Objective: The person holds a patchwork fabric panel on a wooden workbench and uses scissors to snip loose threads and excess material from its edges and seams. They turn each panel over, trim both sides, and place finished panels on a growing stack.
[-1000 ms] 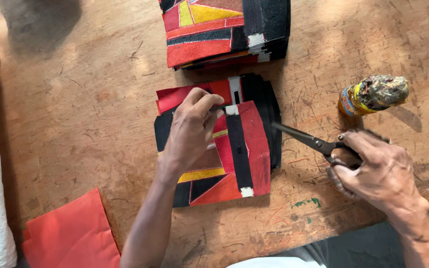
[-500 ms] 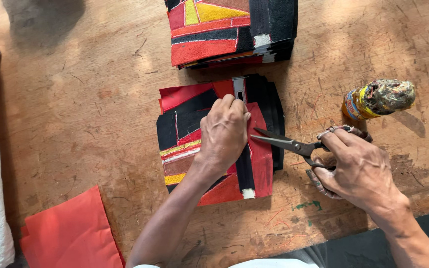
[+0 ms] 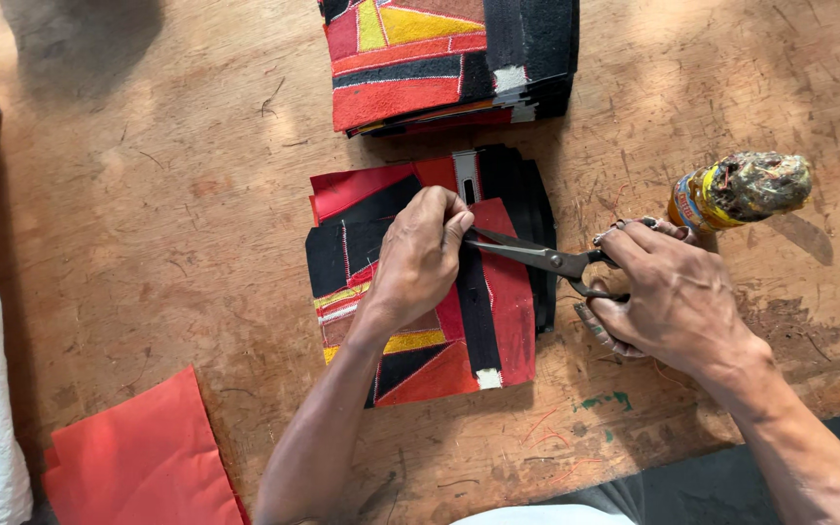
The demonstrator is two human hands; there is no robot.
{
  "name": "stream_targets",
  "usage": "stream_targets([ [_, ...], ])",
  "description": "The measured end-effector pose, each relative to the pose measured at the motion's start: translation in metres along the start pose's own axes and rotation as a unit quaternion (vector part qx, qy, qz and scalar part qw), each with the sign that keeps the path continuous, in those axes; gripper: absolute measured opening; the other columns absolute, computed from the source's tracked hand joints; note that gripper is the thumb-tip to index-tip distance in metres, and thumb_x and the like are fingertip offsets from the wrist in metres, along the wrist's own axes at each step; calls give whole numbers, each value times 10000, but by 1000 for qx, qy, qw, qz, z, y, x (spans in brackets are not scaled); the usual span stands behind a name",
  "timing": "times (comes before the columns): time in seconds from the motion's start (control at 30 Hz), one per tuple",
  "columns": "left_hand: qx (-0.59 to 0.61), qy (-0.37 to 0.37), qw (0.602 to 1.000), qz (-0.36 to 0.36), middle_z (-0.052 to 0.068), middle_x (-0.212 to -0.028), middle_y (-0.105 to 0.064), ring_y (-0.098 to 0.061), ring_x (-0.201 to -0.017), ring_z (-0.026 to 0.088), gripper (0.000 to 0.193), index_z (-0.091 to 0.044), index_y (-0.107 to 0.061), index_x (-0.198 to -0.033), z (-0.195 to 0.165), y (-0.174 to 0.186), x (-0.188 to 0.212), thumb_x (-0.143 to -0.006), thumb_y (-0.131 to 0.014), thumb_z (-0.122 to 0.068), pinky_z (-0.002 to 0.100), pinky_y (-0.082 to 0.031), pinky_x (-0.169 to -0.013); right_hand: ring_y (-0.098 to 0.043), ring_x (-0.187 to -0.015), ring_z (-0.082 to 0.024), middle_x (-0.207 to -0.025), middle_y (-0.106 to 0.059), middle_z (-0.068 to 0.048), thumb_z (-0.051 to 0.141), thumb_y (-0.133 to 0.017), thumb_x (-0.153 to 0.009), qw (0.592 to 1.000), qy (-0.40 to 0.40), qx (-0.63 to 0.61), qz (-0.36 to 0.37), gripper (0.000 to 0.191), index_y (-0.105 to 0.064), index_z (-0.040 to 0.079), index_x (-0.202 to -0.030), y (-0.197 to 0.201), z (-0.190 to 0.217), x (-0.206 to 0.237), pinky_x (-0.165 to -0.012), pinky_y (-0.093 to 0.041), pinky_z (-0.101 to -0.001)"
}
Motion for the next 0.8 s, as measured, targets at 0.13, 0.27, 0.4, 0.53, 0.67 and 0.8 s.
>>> stream_targets([
  [0.13,-5,5,1000,6,161,-915,-627,-633,-851,331,162,-10,-559,-965,2,-2,-4,-1018,-602,-157,465,-492,-778,-687,-829,-323,-901,-670,-113,189,-813,-676,1000,15,-8,-16,381,-661,33,-989,-3,0,-1,-701,-568,-441],
  [0.27,54,-22,998,-3,143,-895,-639,-638,-813,298,125,1,-547,-957,-26,12,3,-1014,-613,-88,417,-517,-736,-692,-755,-325,-850,-674,-128,165,-804,-748,1000,-14,-26,5,270,-644,28,-917,-12,-11,3,-661,-565,-449],
  [0.4,235,-81,923,293,96,-874,-657,-653,-780,208,166,-21,-632,-1071,-82,-18,62,-908,-620,2,321,-578,-660,-692,-736,-278,-837,-672,-109,217,-785,-830,996,-70,-35,51,236,-652,49,-930,-21,-28,6,-684,-574,-437],
  [0.53,1,-77,973,220,68,-816,-715,-691,-697,184,90,-55,-705,-982,-67,-10,68,-892,-707,-61,341,-567,-614,-663,-871,-322,-950,-656,-142,254,-826,-688,999,-32,3,3,476,-647,12,-1057,-4,-20,8,-730,-566,-466],
  [0.67,-90,-4,996,-3,107,-790,-700,-680,-641,249,118,-28,-714,-883,-41,16,46,-920,-757,-132,400,-546,-576,-658,-941,-324,-978,-641,-134,266,-832,-669,1000,-25,5,-14,514,-645,17,-1079,6,-14,11,-802,-562,-451],
  [0.8,-149,29,988,-31,167,-839,-688,-680,-639,302,207,20,-701,-864,-37,3,46,-848,-793,-165,429,-557,-568,-656,-957,-314,-992,-644,-126,255,-823,-697,999,-35,0,-17,481,-650,20,-1080,9,-12,16,-799,-555,-438],
])
Point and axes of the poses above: each hand's wrist, its own x-axis away from the middle knuckle, its own y-axis out of the back of the hand, z = x × y, the point moved 10 cm from there along -x, towards the middle knuckle
